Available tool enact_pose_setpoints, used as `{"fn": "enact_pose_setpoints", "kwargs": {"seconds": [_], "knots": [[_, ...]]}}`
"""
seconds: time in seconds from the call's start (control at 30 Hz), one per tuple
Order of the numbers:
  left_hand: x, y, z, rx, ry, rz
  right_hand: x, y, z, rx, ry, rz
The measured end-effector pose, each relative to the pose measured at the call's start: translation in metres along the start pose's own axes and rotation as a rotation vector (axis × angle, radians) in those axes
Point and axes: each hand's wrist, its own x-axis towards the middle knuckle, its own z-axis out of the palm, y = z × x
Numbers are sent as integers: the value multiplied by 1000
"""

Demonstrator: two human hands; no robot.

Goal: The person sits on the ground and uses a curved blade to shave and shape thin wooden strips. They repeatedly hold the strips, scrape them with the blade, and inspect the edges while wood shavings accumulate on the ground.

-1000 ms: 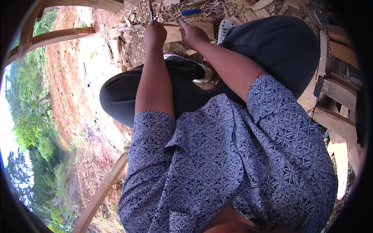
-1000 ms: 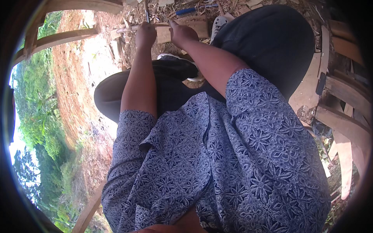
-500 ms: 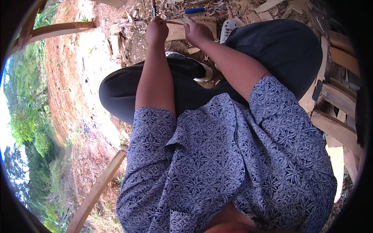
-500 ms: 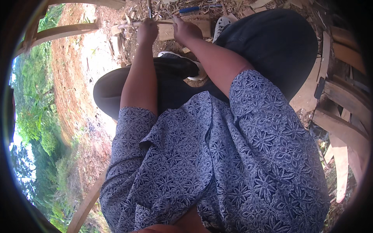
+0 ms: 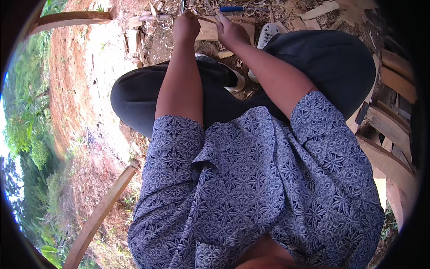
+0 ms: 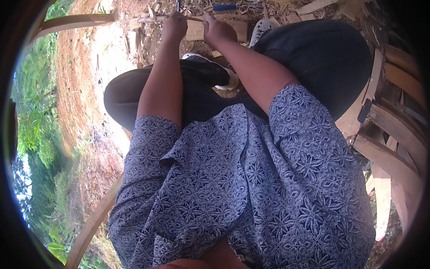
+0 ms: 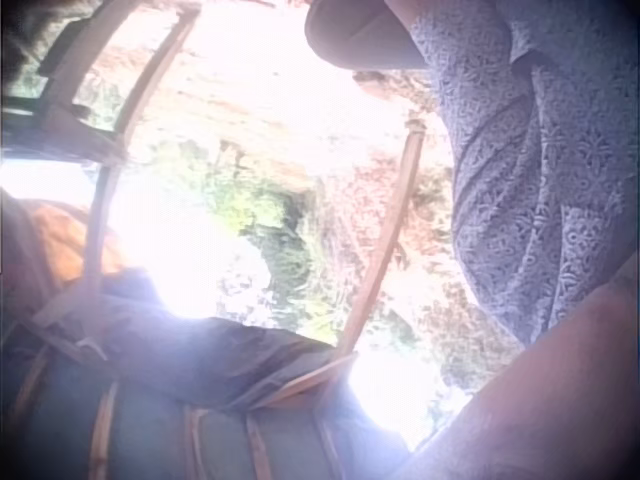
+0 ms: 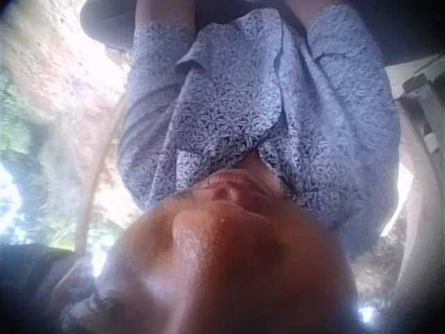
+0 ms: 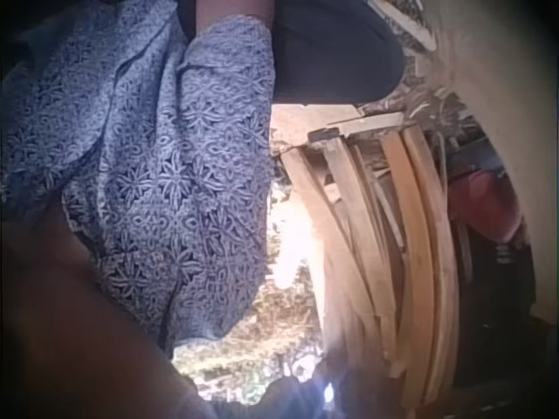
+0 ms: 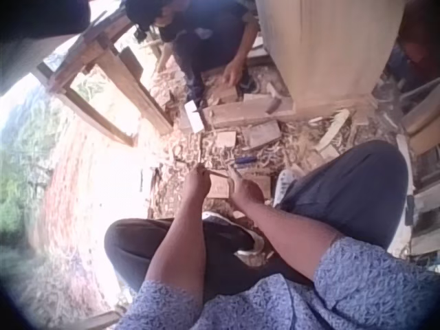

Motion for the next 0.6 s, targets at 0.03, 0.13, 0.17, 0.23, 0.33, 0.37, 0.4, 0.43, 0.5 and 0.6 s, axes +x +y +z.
{"fn": "enact_pose_setpoints", "kwargs": {"seconds": [0.03, 0.13, 0.17, 0.23, 0.33, 0.37, 0.4, 0.43, 0.5, 0.6], "knots": [[-2, 1, 1, -8, 8, 22, -2, -1, -2, 11, 21, -33], [-1, 7, 2, 0, 2, -18, -3, 8, 2, -87, -47, -38], [0, 9, 1, 3, -3, -13, -1, 11, 4, -141, -88, -24], [-2, 10, 0, 12, -13, -13, -2, 8, 3, -44, 10, -31], [-1, 11, 0, -16, -3, -43, -3, 0, -3, -51, -11, -69], [-1, 10, 2, -3, -9, -43, -1, 1, -4, -80, -40, -84], [-2, 9, 3, 10, -15, -44, -2, 4, -2, -100, -69, -64], [1, 7, 4, 25, -16, -43, -3, 5, 0, -117, -94, -49], [5, 4, 7, 53, -2, -44, 0, 7, 2, -113, -93, -34], [4, -2, 10, 67, 20, -41, -4, -8, -4, -14, 19, -77]]}}
